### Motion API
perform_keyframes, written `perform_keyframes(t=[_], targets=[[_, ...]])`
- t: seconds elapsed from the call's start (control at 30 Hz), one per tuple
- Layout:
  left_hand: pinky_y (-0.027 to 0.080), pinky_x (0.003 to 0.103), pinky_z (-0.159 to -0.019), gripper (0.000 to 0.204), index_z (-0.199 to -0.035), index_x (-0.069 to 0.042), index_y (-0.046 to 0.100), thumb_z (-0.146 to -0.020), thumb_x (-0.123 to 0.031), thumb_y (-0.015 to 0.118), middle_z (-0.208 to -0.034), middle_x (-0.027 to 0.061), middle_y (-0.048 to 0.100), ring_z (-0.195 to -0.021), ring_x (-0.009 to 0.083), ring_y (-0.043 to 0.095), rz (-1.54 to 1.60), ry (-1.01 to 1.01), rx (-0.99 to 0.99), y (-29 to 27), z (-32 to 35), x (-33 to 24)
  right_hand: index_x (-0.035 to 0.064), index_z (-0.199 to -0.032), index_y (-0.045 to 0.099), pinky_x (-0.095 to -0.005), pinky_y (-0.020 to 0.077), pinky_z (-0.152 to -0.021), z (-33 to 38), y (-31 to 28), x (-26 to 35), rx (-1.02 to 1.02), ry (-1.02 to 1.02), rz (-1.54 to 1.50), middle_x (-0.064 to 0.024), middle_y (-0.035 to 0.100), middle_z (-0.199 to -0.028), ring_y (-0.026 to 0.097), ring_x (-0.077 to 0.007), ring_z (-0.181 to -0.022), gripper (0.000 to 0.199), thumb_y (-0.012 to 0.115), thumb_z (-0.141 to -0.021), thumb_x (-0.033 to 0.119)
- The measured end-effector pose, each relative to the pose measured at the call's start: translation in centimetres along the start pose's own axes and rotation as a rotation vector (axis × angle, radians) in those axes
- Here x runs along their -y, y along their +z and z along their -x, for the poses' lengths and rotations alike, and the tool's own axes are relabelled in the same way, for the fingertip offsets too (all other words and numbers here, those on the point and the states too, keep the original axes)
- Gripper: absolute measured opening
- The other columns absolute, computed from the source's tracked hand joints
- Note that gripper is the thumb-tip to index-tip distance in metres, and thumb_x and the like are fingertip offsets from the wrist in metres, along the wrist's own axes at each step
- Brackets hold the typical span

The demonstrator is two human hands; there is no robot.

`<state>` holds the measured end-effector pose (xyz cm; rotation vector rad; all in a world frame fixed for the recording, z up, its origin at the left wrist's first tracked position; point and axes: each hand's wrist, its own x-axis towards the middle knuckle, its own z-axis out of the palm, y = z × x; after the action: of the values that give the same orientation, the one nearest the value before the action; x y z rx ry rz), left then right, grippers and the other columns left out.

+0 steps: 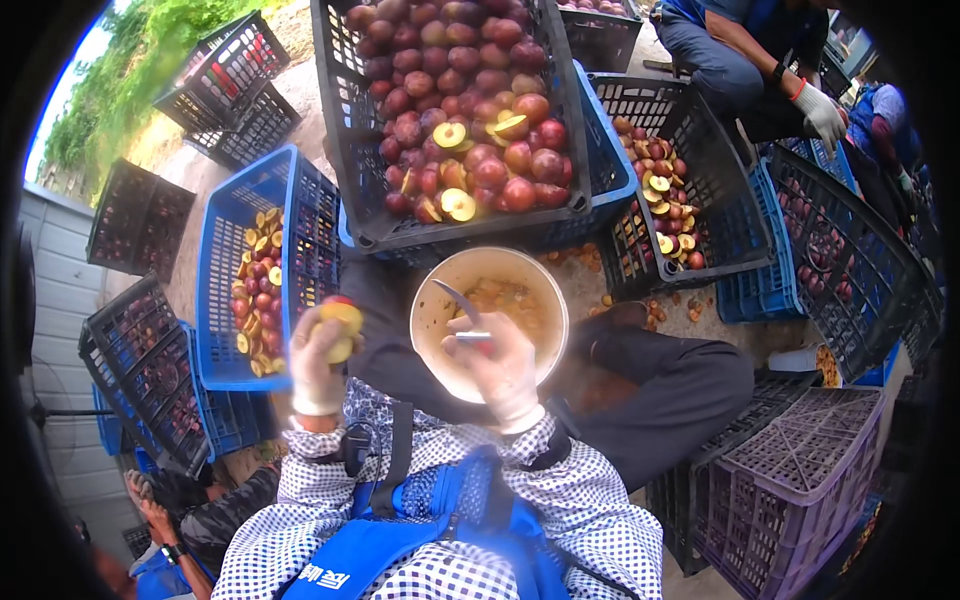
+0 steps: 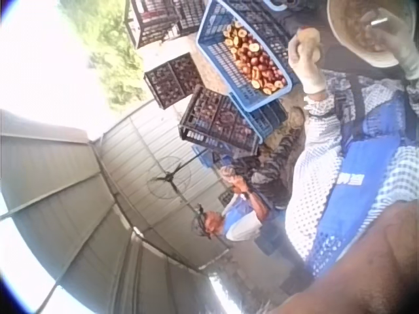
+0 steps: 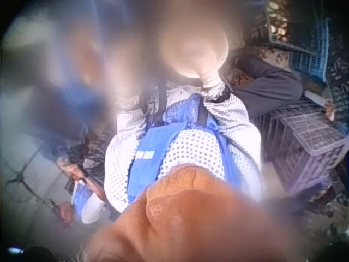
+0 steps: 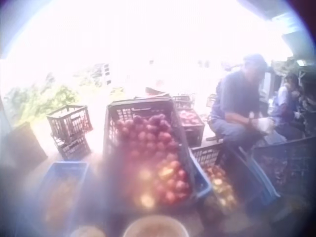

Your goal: Slicing fresh plums in half and placing them into a central bucket.

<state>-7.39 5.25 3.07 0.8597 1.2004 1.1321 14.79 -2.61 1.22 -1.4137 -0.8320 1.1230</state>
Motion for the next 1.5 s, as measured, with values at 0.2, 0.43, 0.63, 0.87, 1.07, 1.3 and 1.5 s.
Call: perform_keyframes(t=[0.2,0.43,0.63,0.87,1.07,1.3,1.5], targets=[[0.051,0.027,-0.074,0.027,-0.108,-0.003,0.067,-0.090,-0.023,0.070,-0.095,0.0036,0.067,-0.082,0.0146,0.063,-0.159,0.279,-0.548,-16.3,-10.7,-1.8,0.0010,-0.096,0.068,-0.0186,0.0331,-0.046,-0.5,-2.5,-2.1,-0.215,0.126,-0.339,0.0017,0.057,-0.065,0.046,-0.0032,-0.051,0.020,0.071,-0.087,0.019],[0.049,0.021,-0.060,0.030,-0.116,-0.001,0.065,-0.094,-0.021,0.066,-0.093,0.0071,0.068,-0.070,0.0101,0.063,-0.433,0.416,0.021,0.6,-13.1,-6.5,0.0010,-0.094,0.067,-0.0199,0.0269,-0.041,-1.2,-3.2,-3.3,-0.288,0.169,-0.231,0.0024,0.053,-0.057,0.040,-0.0027,-0.043,0.024,0.071,-0.085,0.023],[0.053,0.035,-0.073,0.035,-0.124,-0.008,0.062,-0.095,-0.027,0.060,-0.101,0.0147,0.071,-0.086,0.0265,0.069,-0.988,0.642,0.310,17.2,-23.0,1.9,-0.0007,-0.099,0.071,-0.0243,0.0441,-0.057,-0.8,-2.8,-3.0,-0.148,0.284,-0.090,-0.0032,0.067,-0.074,0.057,-0.0091,-0.062,0.025,0.072,-0.084,0.019],[0.049,0.045,-0.090,0.041,-0.125,-0.012,0.063,-0.090,-0.034,0.060,-0.109,0.0192,0.068,-0.105,0.0373,0.064,-1.177,0.630,0.152,18.6,-25.0,-0.2,-0.0016,-0.099,0.069,-0.0235,0.0431,-0.056,-1.5,-3.3,-4.1,-0.192,0.391,-0.128,-0.0030,0.066,-0.073,0.056,-0.0081,-0.059,0.022,0.070,-0.085,0.015],[0.048,0.044,-0.095,0.043,-0.119,-0.012,0.066,-0.077,-0.021,0.067,-0.112,0.0174,0.066,-0.108,0.0360,0.060,-1.560,0.498,0.075,16.5,-29.5,0.4,0.0033,-0.092,0.062,-0.0224,0.0362,-0.044,-1.1,-1.7,-5.0,-0.192,0.453,-0.347,-0.0060,0.059,-0.067,0.049,-0.0093,-0.045,0.023,0.067,-0.087,0.025],[0.053,0.028,-0.063,0.038,-0.118,-0.004,0.059,-0.100,-0.036,0.051,-0.101,0.0084,0.066,-0.081,0.0182,0.064,0.237,-0.182,0.436,11.4,-23.2,-0.4,0.0027,-0.099,0.057,-0.0233,0.0374,-0.042,-0.7,-2.9,-6.4,-0.001,0.301,-0.383,-0.0021,0.051,-0.063,0.046,-0.0096,-0.048,0.035,0.054,-0.099,0.038],[0.044,0.022,-0.056,0.062,-0.127,-0.006,0.053,-0.100,-0.060,0.038,-0.103,0.0103,0.063,-0.069,0.0138,0.053,0.466,-0.361,0.541,9.3,-9.6,0.5,0.0035,-0.105,0.058,-0.0214,0.0261,-0.035,-0.4,-3.3,0.2,-0.035,0.030,-0.419,0.0001,0.046,-0.055,0.034,-0.0063,-0.036,0.045,0.060,-0.096,0.048]])
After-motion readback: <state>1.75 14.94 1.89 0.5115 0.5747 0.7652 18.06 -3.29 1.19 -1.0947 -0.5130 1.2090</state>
